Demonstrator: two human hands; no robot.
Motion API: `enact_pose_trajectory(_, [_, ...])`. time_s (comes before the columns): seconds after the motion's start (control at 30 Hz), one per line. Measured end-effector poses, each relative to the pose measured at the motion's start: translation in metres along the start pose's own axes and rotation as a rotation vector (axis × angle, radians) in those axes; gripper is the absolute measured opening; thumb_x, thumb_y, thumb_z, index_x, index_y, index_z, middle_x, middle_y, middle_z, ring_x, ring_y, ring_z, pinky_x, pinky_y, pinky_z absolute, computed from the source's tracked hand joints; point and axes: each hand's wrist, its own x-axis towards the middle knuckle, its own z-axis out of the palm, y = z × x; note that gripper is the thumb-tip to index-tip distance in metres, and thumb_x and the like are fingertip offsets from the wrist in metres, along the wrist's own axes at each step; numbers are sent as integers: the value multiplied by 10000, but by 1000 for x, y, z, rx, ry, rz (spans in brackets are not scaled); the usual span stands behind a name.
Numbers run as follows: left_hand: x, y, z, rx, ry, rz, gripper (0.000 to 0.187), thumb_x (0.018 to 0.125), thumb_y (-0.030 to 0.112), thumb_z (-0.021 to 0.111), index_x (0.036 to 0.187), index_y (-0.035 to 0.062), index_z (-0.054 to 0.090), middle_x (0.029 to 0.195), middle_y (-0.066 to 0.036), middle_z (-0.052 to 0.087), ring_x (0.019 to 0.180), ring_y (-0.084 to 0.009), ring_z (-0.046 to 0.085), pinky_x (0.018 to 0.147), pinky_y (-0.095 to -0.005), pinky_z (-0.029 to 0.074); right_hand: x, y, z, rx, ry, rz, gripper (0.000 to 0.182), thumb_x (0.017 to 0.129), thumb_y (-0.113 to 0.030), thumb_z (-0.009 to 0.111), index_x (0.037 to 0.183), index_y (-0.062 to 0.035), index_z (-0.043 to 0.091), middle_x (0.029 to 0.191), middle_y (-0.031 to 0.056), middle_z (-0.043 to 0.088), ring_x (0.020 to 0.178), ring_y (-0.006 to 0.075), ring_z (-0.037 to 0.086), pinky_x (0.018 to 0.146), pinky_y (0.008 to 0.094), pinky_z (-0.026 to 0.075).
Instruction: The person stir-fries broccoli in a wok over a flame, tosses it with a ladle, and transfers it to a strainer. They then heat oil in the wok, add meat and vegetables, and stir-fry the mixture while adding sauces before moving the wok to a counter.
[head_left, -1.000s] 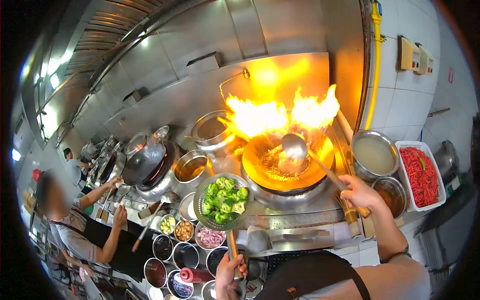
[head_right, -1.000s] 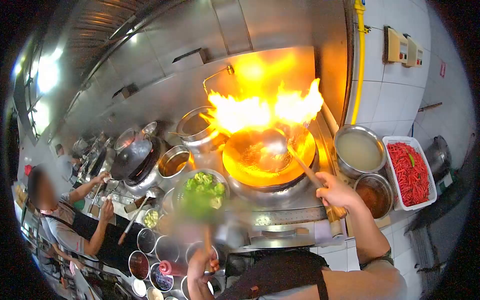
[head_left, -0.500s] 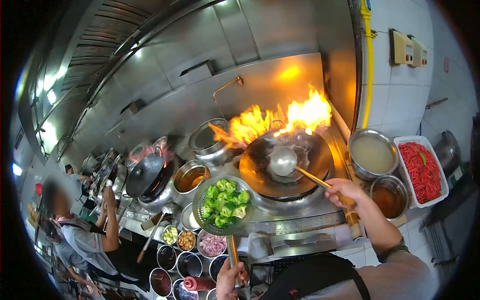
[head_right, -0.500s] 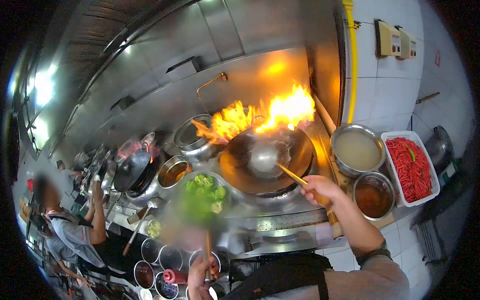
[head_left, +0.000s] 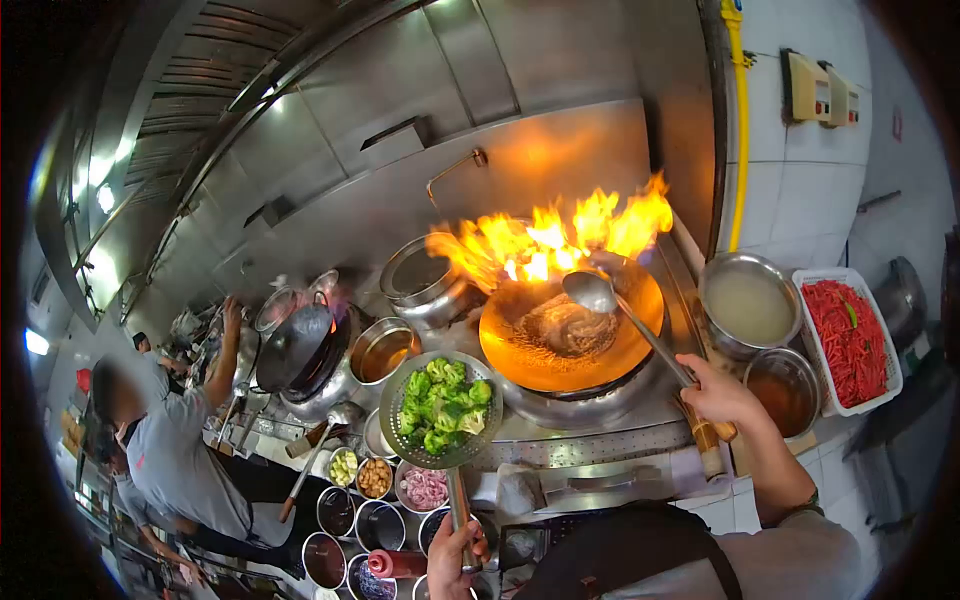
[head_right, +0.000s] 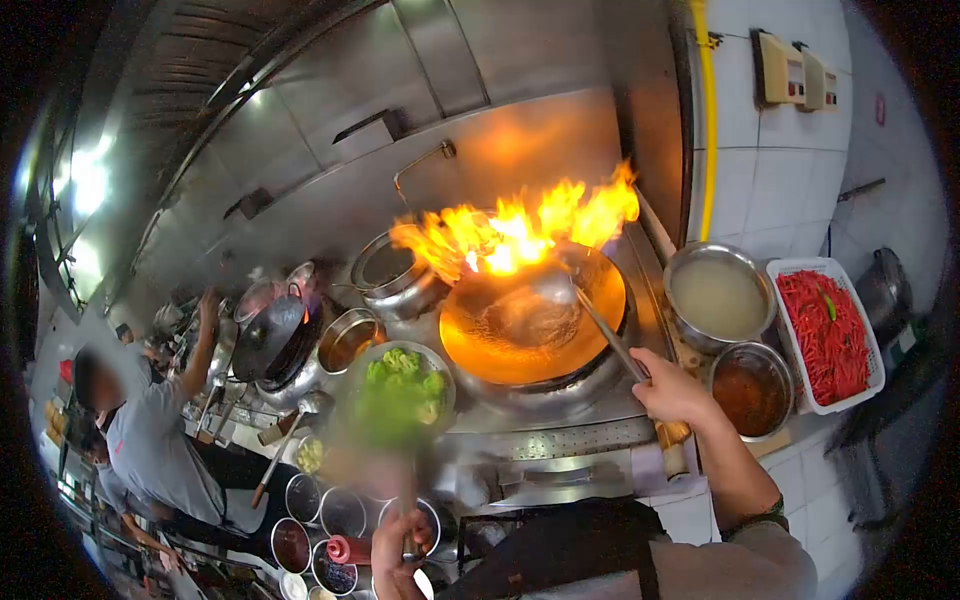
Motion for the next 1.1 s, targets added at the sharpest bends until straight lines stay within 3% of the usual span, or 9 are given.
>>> enact_pose_trajectory(0.13, [0,6,14,10,13,-3,166,838,42,593,988,37,522,720,-73,538,495,-150,492,395,-287,395,24,19,16,666,-218,112,547,872,-52,578,1393,-9,417,860,88,618,575,133,566,449,306,468])
enact_pose_trajectory(0.23, [12,-1,4,20,1,-23,152,820,59,594,955,49,524,702,-64,532,488,-143,491,387,-281,386,68,22,40,754,-233,142,544,872,-51,571,1385,2,399,883,105,614,595,149,582,501,325,498])
enact_pose_trajectory(0.43, [-1,-5,-2,57,-52,-35,133,839,104,605,918,51,511,684,-47,510,507,-137,495,416,-275,400,37,1,24,-230,-41,21,509,878,-79,557,1353,16,400,872,125,619,633,210,627,627,353,535])
enact_pose_trajectory(0.6, [-4,-3,9,141,43,-46,141,847,84,591,955,53,505,708,-36,509,523,-122,490,431,-273,410,87,55,32,1123,-386,214,477,903,-75,523,1365,-20,416,869,81,607,566,136,570,440,306,452])
enact_pose_trajectory(0.73, [-4,-8,-7,54,-29,-94,158,848,73,584,985,53,509,748,-35,518,532,-115,489,445,-265,417,67,4,53,211,-11,87,470,855,-98,595,1275,34,429,909,163,643,643,208,636,618,393,535])
enact_pose_trajectory(0.83, [-15,-8,2,-21,-14,-79,160,849,67,579,993,48,513,767,-39,524,535,-117,491,444,-261,412,54,38,48,-336,34,-91,564,877,-97,578,1385,7,358,898,137,634,622,201,625,626,359,525])
enact_pose_trajectory(0.9, [-20,-5,10,14,37,-49,180,844,62,587,1007,44,512,761,-47,522,533,-121,490,437,-268,403,36,8,31,208,-158,118,571,872,-105,586,1382,6,354,907,129,630,603,194,612,600,361,518])
enact_pose_trajectory(1.0, [-16,-1,14,72,21,-33,213,837,53,587,1035,44,510,752,-54,521,517,-126,487,425,-276,402,76,52,33,923,-340,185,602,869,-117,604,1408,0,363,906,125,628,600,190,602,590,362,514])
enact_pose_trajectory(1.1, [-5,0,5,65,-37,-45,217,830,47,585,1035,39,514,742,-61,524,498,-131,483,406,-283,400,80,27,55,257,-91,51,616,876,-145,619,1429,-33,374,885,131,630,633,184,618,600,359,516])
